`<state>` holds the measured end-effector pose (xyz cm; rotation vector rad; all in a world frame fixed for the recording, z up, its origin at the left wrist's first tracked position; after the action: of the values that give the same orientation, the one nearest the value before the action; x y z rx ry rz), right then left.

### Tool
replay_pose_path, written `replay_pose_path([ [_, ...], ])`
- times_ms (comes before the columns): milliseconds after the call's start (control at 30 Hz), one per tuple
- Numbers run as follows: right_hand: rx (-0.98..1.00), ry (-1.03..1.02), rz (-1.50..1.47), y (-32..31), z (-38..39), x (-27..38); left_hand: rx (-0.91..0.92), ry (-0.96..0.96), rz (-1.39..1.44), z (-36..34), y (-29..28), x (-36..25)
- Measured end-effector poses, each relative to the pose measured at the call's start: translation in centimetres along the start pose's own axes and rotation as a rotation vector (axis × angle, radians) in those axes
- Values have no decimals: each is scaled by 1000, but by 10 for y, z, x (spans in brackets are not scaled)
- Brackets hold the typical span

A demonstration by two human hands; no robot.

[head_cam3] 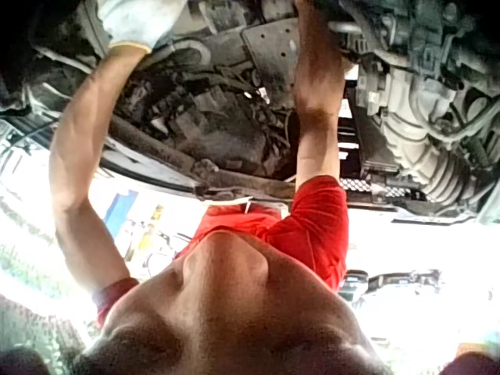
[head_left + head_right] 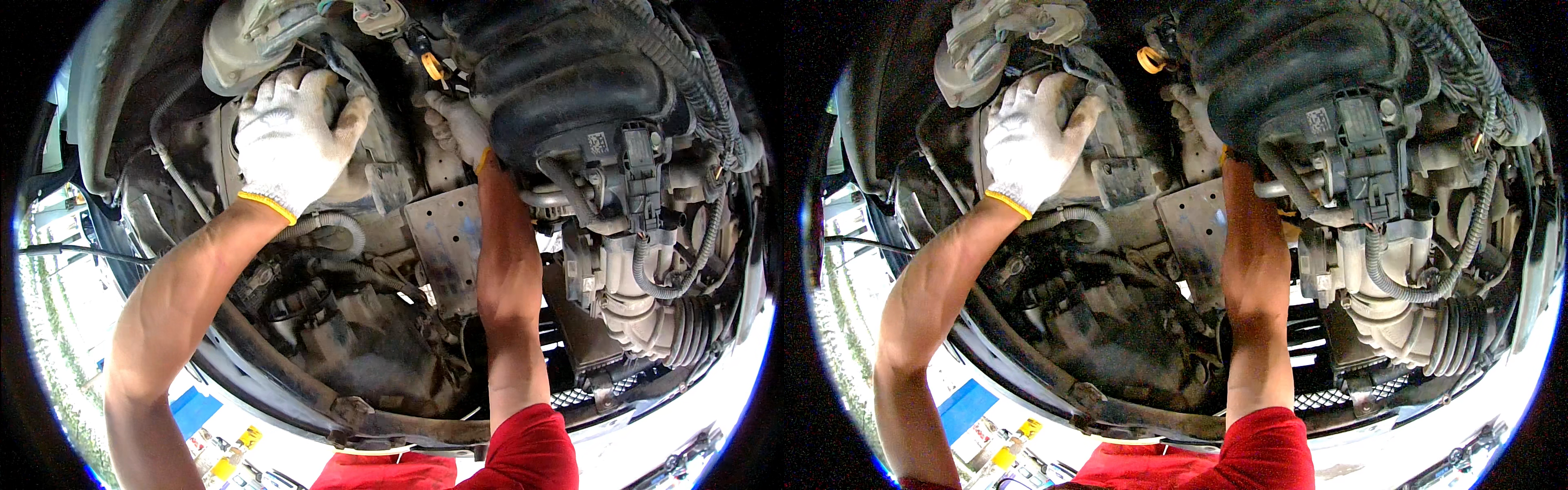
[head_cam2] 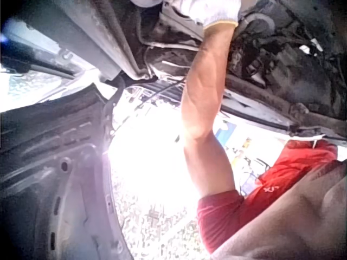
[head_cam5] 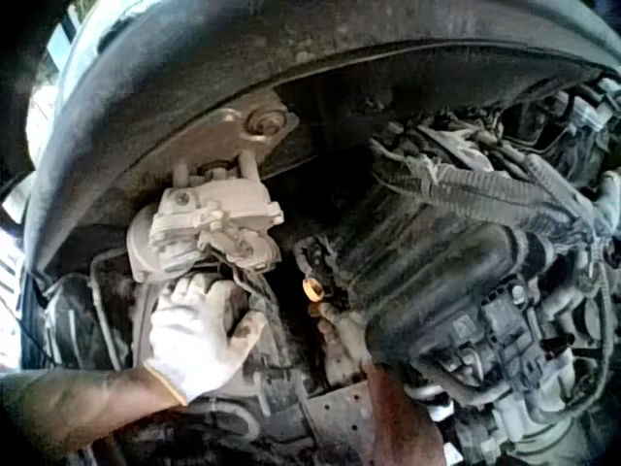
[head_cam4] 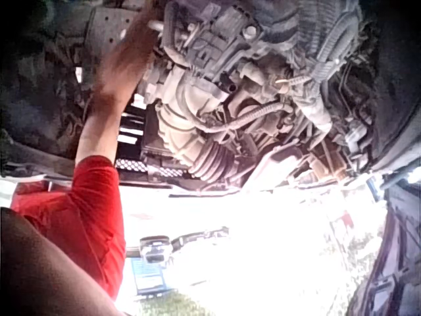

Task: The person works on a car engine with the hood open, using a wrench to loosen and tighten bolts on various components. They also use pliers to remove a metal bracket and handle a rag to wipe parts of the engine bay.

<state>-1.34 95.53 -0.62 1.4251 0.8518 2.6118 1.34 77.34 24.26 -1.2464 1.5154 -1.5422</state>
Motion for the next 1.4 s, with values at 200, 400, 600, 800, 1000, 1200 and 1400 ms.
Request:
replay_pose_path([
  [200, -387, -349, 1475, 0, -15, -42, -41, -6, -14, 6, 2, 6],
  [400, -282, -332, 2132, -77, -32, -116, -77, 40, -31, -8, 1, -7],
  [600, -76, -149, 1337, 15, 25, -33, -43, -1, -63, 8, -1, 6],
  [800, -194, 10, 658, 49, 67, 5, -17, 3, -113, 0, 1, -3],
  [1000, -435, 59, 912, 82, 147, 30, 530, -188, 52, -15, -46, -29],
  [1200, -178, -43, 517, 158, 305, 95, 71, -77, 245, 27, -49, 17],
  [1400, -79, -164, -159, 200, 406, 77, 690, -191, 1377, 160, -156, -95],
])
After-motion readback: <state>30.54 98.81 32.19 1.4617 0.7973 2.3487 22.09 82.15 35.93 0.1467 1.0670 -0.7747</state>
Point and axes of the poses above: each hand's wrist, its own z-axis away from the middle knuckle, its own y-axis out of the palm, x = y × z, the point moved 2 cm from there along -z, towards the middle knuckle, and after that the axes turned 5 degrees about x, right-handed, at the moved point
